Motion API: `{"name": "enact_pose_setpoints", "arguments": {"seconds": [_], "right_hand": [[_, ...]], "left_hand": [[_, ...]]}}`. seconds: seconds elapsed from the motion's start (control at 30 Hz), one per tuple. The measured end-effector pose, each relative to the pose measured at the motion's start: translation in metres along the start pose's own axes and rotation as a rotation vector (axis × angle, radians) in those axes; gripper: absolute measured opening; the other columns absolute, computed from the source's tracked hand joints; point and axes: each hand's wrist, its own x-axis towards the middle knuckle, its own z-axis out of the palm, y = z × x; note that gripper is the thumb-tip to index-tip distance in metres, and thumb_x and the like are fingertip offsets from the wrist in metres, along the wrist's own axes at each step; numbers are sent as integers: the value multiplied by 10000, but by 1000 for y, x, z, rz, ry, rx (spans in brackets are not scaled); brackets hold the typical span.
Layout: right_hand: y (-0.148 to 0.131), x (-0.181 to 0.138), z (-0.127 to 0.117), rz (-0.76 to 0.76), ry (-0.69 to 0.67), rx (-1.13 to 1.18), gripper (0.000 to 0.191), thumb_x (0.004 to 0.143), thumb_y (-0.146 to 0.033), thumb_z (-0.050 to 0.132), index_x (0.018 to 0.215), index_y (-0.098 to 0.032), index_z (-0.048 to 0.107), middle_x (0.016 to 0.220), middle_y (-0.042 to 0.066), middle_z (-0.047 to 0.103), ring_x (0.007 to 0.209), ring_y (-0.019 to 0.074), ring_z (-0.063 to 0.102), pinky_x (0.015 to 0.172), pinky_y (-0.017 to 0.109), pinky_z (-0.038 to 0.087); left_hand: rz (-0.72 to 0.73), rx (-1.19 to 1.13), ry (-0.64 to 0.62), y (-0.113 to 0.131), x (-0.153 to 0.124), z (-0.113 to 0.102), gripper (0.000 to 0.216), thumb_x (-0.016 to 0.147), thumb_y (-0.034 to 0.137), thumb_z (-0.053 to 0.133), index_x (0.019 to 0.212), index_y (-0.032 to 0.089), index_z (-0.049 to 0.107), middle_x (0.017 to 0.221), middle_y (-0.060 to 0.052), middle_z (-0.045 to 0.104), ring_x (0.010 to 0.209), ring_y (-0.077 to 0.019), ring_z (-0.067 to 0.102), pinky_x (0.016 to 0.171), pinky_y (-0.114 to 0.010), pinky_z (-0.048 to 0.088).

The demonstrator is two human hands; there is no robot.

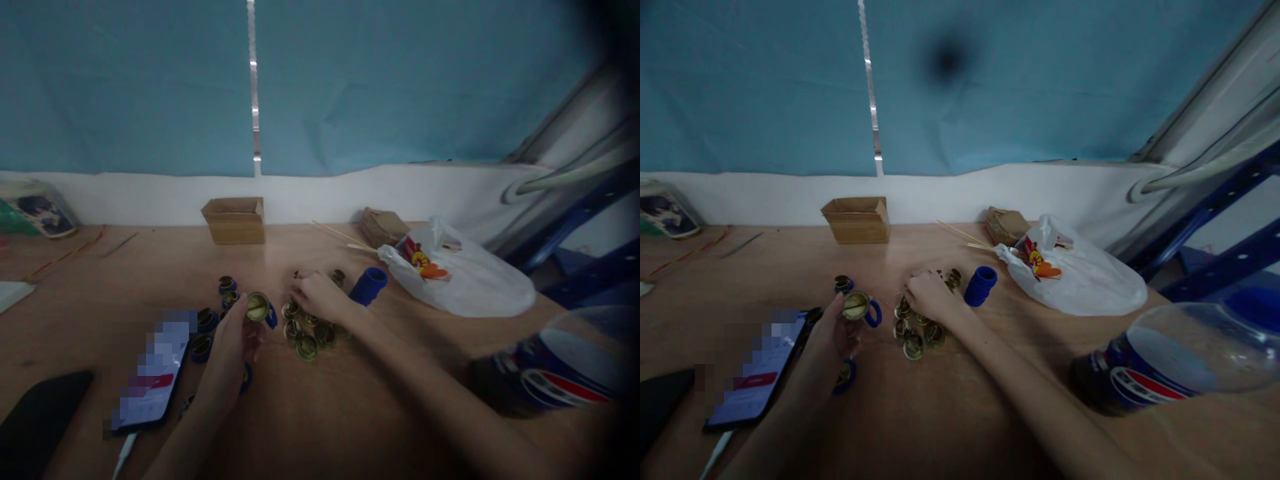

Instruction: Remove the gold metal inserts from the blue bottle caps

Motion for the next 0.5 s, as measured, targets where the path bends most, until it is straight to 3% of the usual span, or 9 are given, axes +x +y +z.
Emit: {"name": "enact_pose_setpoints", "arguments": {"seconds": [0.17,0.3,0.4,0.5], "right_hand": [[-17,-20,-18,5,44,105,221,963,-262,451,1031,-151,630,890,66,676,796,164,617,745,294,436],[-32,-45,-28,-6,-35,540,365,888,-363,587,1184,-150,569,976,63,667,768,137,616,649,248,486],[-39,-56,-23,-14,-81,778,347,885,-345,592,1180,-164,579,1006,55,654,785,124,613,646,234,497],[-40,-61,-15,27,-89,875,276,907,-331,554,1122,-165,605,858,18,654,690,107,596,588,220,487]], "left_hand": [[-30,-23,-30,-1,6,0,493,732,627,574,870,154,606,493,44,546,352,-102,498,295,-168,275],[-52,-34,-91,-3,6,2,499,740,633,564,897,161,602,523,36,566,374,-112,524,284,-172,285],[-67,-25,-159,-4,1,3,492,729,629,593,870,158,604,512,38,561,383,-111,526,289,-171,308],[-24,-12,-263,-2,-12,6,507,734,625,610,889,143,628,567,10,608,426,-124,561,313,-182,350]]}}
